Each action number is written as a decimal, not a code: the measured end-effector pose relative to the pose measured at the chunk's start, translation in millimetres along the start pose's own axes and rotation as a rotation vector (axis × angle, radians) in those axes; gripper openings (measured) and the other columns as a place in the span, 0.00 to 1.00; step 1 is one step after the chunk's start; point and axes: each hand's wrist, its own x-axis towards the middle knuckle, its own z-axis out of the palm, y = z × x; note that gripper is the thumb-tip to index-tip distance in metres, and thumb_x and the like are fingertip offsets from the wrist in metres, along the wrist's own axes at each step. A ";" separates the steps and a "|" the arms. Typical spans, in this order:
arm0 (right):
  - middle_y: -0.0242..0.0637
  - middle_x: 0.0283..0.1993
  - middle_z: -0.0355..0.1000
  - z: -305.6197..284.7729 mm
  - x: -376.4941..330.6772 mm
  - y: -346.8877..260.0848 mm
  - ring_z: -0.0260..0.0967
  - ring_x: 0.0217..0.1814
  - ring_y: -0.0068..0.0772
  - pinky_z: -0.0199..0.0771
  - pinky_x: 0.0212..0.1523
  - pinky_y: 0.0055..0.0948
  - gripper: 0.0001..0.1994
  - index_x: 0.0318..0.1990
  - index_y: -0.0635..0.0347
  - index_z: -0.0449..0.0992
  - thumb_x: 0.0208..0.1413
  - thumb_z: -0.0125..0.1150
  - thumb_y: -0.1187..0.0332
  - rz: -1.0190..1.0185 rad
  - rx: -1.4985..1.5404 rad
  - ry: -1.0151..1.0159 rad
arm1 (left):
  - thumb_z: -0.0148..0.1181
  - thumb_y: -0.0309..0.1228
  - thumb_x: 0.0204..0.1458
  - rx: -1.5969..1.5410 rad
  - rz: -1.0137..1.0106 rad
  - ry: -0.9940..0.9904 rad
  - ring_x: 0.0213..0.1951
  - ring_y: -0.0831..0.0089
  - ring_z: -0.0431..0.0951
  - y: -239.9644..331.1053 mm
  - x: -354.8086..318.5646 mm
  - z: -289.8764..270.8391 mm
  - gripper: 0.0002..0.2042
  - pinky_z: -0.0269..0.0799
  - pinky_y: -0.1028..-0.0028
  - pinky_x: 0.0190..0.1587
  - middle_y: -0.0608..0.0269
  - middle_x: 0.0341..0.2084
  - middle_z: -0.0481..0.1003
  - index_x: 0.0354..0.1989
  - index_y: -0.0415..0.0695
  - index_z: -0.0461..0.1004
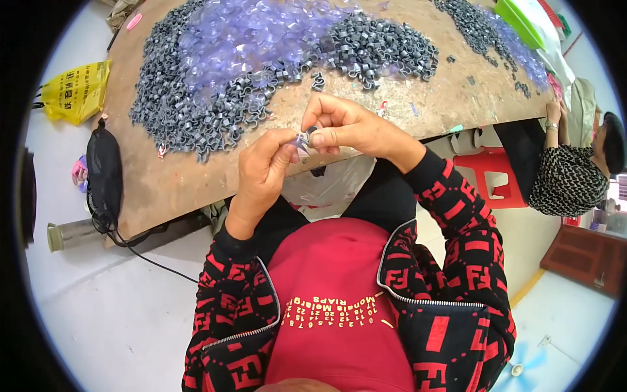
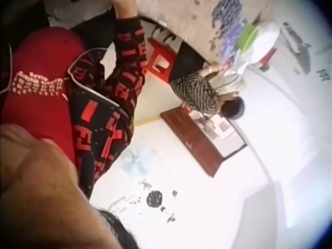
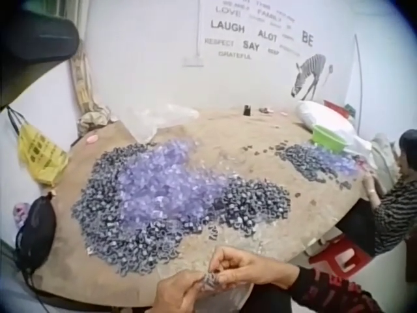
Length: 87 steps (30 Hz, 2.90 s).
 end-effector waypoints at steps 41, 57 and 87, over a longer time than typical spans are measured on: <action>0.27 0.27 0.66 10.2 -4.4 5.9 0.65 0.26 0.15 0.62 0.21 0.13 0.07 0.38 0.59 0.66 0.54 0.56 0.71 -0.050 0.090 0.079 | 0.48 0.27 0.56 -0.357 -0.316 -0.278 0.19 0.83 0.66 3.6 5.7 -10.8 0.05 0.61 0.82 0.21 0.67 0.19 0.70 0.37 0.39 0.69; 0.29 0.26 0.68 18.3 -3.6 23.0 0.66 0.26 0.16 0.64 0.25 0.14 0.08 0.38 0.58 0.68 0.55 0.56 0.66 -0.023 0.359 0.297 | 0.48 0.28 0.57 -0.672 -0.483 -0.134 0.22 0.84 0.66 -11.2 -5.4 9.8 0.07 0.62 0.85 0.25 0.66 0.25 0.70 0.40 0.39 0.67; 0.33 0.43 0.72 -10.5 -48.2 219.2 0.63 0.52 0.43 0.50 0.57 0.57 0.12 0.41 0.48 0.73 0.46 0.54 0.67 -0.269 -1.750 0.178 | 0.49 0.24 0.48 0.304 -0.387 -0.484 0.35 0.55 0.74 -88.2 -106.4 37.2 0.08 0.69 0.67 0.36 0.50 0.30 0.73 0.36 0.39 0.71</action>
